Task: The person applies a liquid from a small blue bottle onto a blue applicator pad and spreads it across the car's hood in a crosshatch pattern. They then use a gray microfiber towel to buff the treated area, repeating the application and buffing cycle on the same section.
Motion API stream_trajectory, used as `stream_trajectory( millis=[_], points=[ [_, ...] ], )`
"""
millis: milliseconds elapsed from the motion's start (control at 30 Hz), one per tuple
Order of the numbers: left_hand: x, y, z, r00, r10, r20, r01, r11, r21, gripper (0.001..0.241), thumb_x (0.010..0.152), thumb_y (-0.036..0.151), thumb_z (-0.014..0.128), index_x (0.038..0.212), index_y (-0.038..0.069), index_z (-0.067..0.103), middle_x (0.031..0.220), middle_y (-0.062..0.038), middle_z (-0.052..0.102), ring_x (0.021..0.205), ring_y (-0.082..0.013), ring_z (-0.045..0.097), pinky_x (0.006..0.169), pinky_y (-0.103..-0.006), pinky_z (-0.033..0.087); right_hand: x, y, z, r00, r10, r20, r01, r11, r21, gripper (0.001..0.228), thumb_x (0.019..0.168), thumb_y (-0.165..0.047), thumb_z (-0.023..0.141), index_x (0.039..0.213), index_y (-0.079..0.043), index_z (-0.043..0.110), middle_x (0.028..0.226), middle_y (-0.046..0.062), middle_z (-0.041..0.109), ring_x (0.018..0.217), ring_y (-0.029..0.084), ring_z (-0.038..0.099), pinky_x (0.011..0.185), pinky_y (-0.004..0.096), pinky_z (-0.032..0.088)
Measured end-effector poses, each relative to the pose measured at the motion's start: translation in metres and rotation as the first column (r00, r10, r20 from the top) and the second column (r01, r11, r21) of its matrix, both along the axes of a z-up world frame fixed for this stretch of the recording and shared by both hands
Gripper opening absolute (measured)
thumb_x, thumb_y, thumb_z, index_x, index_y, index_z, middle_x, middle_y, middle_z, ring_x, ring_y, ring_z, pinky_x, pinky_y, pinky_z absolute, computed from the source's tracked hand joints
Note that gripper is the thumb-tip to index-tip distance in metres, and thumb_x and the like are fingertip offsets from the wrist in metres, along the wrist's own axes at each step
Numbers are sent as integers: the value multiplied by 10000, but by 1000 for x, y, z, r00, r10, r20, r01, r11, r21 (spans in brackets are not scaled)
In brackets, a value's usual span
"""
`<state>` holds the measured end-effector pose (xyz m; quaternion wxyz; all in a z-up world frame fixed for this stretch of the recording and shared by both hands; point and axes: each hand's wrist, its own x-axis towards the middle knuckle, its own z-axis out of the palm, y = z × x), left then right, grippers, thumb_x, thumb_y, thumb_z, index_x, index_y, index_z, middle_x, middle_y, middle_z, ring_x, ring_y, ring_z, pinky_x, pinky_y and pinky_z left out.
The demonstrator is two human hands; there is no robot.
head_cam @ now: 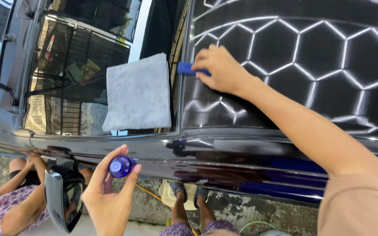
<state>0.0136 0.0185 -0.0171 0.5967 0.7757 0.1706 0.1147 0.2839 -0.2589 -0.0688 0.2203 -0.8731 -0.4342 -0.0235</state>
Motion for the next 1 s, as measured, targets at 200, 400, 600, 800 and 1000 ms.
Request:
stream_trajectory(
  millis=[200, 400, 600, 800, 1000],
  points=[
    [7, 22, -34, 999, 35, 38, -36, 999, 22, 508, 801, -108, 761, 1290, -43, 644, 1268, -154, 702, 1221, -219, 677, 1063, -356, 556, 121, 1, -47, 912, -292, 288, 267, 956, 123, 139, 843, -138, 806, 968, -78, 790, 963, 118, 659, 932, 337, 600, 867, 463, 448],
    [-9, 70, -124, 997, 23, 68, -30, 995, 96, 537, 769, -30, 788, 1276, -45, 612, 1250, -189, 692, 1213, -236, 677, 1040, -364, 556, 209, 38, -67, 666, -634, 393, 588, 771, 247, 50, 761, -87, 742, 805, -63, 737, 923, 145, 647, 892, 384, 623, 795, 508, 474],
    [1, 129, -242, 998, -57, -22, 60, 976, 209, 583, 764, 65, 849, 1293, -37, 627, 1167, -209, 707, 1133, -244, 695, 1086, -393, 547, 224, -22, -49, 592, -725, 353, 663, 686, 299, 124, 717, -126, 752, 814, -53, 729, 919, 176, 666, 855, 394, 649, 782, 517, 498],
    [32, 119, -288, 984, -130, 118, 112, 982, 152, 568, 796, 96, 834, 1289, -35, 585, 1223, -200, 685, 1182, -244, 674, 1104, -380, 538, 195, -269, -18, 442, -782, 440, 654, 616, 439, 138, 801, -159, 785, 895, -73, 733, 946, 166, 710, 947, 375, 671, 809, 460, 527],
    [61, 72, -243, 980, -191, 54, 179, 970, 165, 539, 783, 33, 833, 1282, -14, 635, 1167, -207, 710, 1166, -251, 694, 1087, -380, 547, 89, -440, 15, 189, -841, 506, 804, 429, 412, 168, 730, -97, 746, 897, -74, 749, 943, 145, 688, 916, 373, 660, 800, 463, 520]
  ],
)
